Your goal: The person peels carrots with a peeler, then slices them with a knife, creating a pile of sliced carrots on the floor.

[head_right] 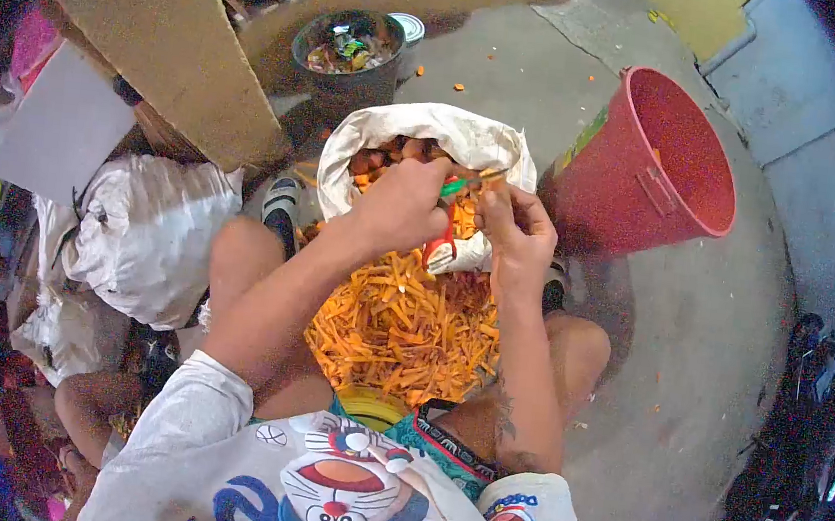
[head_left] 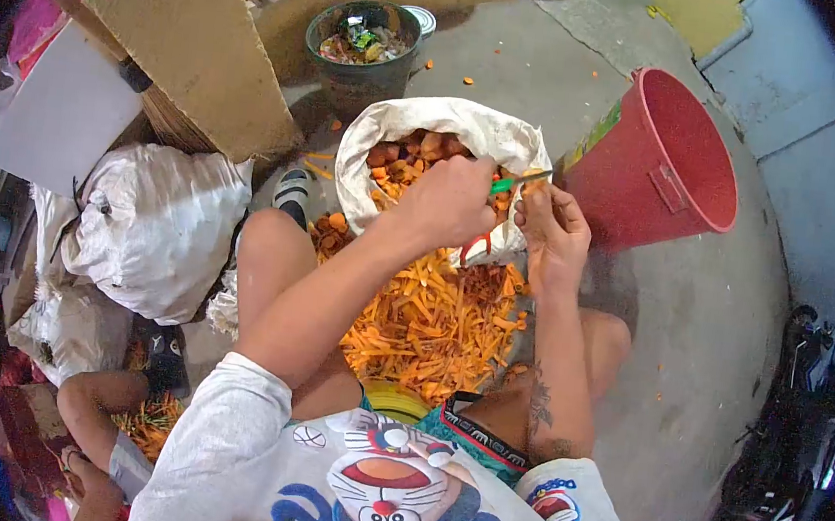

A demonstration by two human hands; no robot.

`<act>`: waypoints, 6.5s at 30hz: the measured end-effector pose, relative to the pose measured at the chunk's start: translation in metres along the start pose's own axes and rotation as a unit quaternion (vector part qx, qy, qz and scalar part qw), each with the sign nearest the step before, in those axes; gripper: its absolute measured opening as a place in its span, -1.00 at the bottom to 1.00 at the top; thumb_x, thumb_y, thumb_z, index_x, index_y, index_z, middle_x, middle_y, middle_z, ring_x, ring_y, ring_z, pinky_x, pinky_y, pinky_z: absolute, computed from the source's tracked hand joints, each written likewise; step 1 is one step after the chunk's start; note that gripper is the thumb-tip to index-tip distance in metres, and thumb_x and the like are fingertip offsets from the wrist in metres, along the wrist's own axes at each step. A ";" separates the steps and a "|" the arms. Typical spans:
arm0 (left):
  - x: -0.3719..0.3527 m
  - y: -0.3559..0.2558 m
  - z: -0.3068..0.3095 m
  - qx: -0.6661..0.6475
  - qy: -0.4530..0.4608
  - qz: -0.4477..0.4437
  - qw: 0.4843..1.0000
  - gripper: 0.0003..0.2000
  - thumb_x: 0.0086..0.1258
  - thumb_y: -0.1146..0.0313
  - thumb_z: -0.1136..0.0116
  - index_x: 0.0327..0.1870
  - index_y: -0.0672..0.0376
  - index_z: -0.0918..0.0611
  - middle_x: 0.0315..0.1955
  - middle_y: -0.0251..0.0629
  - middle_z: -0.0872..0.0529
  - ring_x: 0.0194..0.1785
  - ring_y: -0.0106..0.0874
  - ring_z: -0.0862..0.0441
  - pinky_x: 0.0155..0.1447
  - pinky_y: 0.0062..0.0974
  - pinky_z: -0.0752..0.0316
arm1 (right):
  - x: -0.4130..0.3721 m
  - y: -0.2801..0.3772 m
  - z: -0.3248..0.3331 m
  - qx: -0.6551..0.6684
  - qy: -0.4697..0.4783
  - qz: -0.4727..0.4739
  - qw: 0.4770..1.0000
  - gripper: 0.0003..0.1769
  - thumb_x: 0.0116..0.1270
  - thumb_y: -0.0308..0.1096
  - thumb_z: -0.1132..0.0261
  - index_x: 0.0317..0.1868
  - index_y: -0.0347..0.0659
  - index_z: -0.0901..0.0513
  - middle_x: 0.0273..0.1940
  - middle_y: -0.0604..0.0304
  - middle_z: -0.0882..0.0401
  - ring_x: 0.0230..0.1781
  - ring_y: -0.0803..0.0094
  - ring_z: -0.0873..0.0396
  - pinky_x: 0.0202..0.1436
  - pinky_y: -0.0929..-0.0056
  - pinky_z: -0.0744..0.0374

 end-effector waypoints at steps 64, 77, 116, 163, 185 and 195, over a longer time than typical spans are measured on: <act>0.019 0.041 0.007 -0.596 -0.193 0.148 0.765 -0.84 0.40 0.34 -0.35 -0.16 0.21 -0.66 -0.38 -0.38 -0.73 -0.39 -0.58 -0.69 -0.33 -0.59 -0.61 | -0.038 0.041 -0.011 0.093 0.175 -0.039 0.979 0.02 -0.13 -0.49 -0.67 0.40 -0.44 -0.41 0.32 0.03 -0.51 0.37 0.23 -0.52 0.53 0.22 -0.45; -0.005 -0.007 0.017 -0.577 -0.140 0.001 0.805 -0.81 0.40 0.36 -0.37 -0.10 0.23 -0.65 -0.33 -0.38 -0.73 -0.33 -0.58 -0.69 -0.24 -0.56 -0.60 | -0.039 0.034 -0.014 0.121 0.136 -0.037 0.983 -0.03 0.03 -0.32 -0.57 0.43 -0.47 -0.34 0.28 -0.04 -0.53 0.34 0.22 -0.52 0.52 0.21 -0.42; -0.007 0.003 0.020 -0.585 -0.213 0.045 0.781 -0.77 0.38 0.34 -0.38 -0.07 0.25 -0.65 -0.34 -0.36 -0.72 -0.28 -0.56 -0.69 -0.18 -0.57 -0.59 | -0.044 0.043 -0.024 0.124 0.150 -0.031 0.980 0.18 -0.06 -0.20 -0.72 0.51 -0.41 -0.25 0.38 0.01 -0.46 0.42 0.20 -0.47 0.40 0.16 -0.54; 0.003 0.022 0.022 -0.579 -0.259 0.093 0.768 -0.78 0.36 0.33 -0.40 -0.12 0.26 -0.67 -0.34 -0.37 -0.70 -0.29 -0.57 -0.66 -0.15 -0.56 -0.55 | -0.048 0.047 -0.026 0.139 0.165 -0.027 0.976 0.07 -0.01 -0.40 -0.59 0.49 -0.53 -0.24 0.38 -0.15 -0.46 0.44 0.08 -0.47 0.60 0.12 -0.37; -0.017 -0.013 0.024 -0.542 -0.239 -0.070 0.802 -0.83 0.44 0.35 -0.38 -0.17 0.22 -0.64 -0.47 -0.46 -0.67 -0.55 -0.67 -0.53 -0.51 -0.63 -0.40 | -0.046 0.043 -0.029 0.204 0.152 -0.062 0.965 0.04 0.03 -0.31 -0.64 0.50 -0.40 -0.32 0.39 0.00 -0.50 0.41 0.20 -0.49 0.49 0.19 -0.46; 0.006 0.033 0.027 -0.243 -0.342 -0.024 0.908 -0.79 0.34 0.39 -0.37 -0.17 0.30 -0.62 -0.38 -0.04 -0.76 -0.29 -0.18 -0.74 -0.14 -0.21 -0.62 | -0.037 0.044 -0.012 0.138 0.094 -0.026 0.986 -0.28 0.55 0.11 -0.25 0.43 -0.30 -0.41 0.23 0.04 -0.57 0.18 0.34 -0.56 0.08 0.32 -0.57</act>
Point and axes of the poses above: each hand's wrist, its own x-axis towards the middle knuckle, its own z-axis out of the back of the hand, y = z × x, the point moved 2 cm from there along x, towards the middle knuckle
